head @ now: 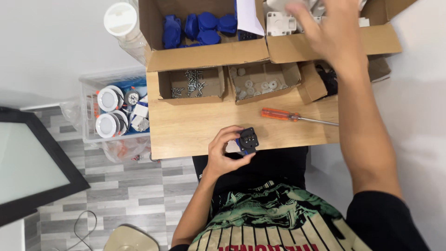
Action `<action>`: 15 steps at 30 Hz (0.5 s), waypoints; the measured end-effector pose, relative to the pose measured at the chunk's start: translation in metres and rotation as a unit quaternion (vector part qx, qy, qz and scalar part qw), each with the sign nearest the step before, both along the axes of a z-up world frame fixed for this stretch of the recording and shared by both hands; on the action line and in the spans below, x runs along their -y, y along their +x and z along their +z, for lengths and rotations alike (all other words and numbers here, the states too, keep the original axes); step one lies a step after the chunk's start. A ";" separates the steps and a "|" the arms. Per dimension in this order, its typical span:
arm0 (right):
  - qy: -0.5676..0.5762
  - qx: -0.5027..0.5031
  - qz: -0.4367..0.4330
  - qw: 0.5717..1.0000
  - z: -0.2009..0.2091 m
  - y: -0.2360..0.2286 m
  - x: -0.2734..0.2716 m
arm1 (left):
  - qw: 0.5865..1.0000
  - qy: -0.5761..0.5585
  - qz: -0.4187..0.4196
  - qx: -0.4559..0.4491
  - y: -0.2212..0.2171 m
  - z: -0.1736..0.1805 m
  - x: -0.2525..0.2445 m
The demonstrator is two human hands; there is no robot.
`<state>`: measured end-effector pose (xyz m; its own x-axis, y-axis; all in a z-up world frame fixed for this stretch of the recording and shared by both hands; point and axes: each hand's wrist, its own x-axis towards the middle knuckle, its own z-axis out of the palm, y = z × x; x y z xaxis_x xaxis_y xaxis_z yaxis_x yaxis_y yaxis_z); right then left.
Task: The person assembles a blue electrical socket by attaching a white plastic cover and securing it with screws. They use a screwdriver to tighten the screws and repeat the process for another socket, handling screws and washers from nearby boxes.
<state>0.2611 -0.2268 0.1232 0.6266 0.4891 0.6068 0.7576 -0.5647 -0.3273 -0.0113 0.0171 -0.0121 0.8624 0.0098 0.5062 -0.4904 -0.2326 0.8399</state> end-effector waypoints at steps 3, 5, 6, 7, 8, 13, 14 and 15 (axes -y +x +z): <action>0.030 -0.006 -0.006 1.000 0.008 -0.059 0.006 | 0.998 -0.060 -0.002 -0.001 -0.003 -0.005 0.002; 0.081 -0.045 0.121 0.988 0.009 -0.091 0.004 | 0.995 -0.104 0.003 -0.003 -0.004 -0.009 0.003; 0.082 -0.050 0.124 0.988 -0.005 -0.102 0.005 | 0.995 -0.104 0.007 -0.008 -0.008 -0.012 0.003; 0.083 -0.063 0.137 0.985 -0.018 -0.113 0.006 | 0.991 -0.127 -0.001 -0.030 -0.012 -0.015 0.001; 0.084 -0.077 0.150 0.982 -0.031 -0.124 0.007 | 0.987 -0.150 -0.009 -0.051 -0.015 -0.017 0.000; 0.154 -0.199 0.118 0.961 -0.079 -0.177 -0.012 | 0.978 -0.202 0.018 -0.055 -0.021 -0.004 -0.008; 0.149 -0.214 0.106 0.960 -0.090 -0.186 -0.015 | 0.978 -0.198 0.016 -0.064 -0.023 0.001 -0.011; 0.150 -0.216 0.107 0.959 -0.096 -0.191 -0.018 | 0.978 -0.197 0.018 -0.066 -0.025 0.005 -0.015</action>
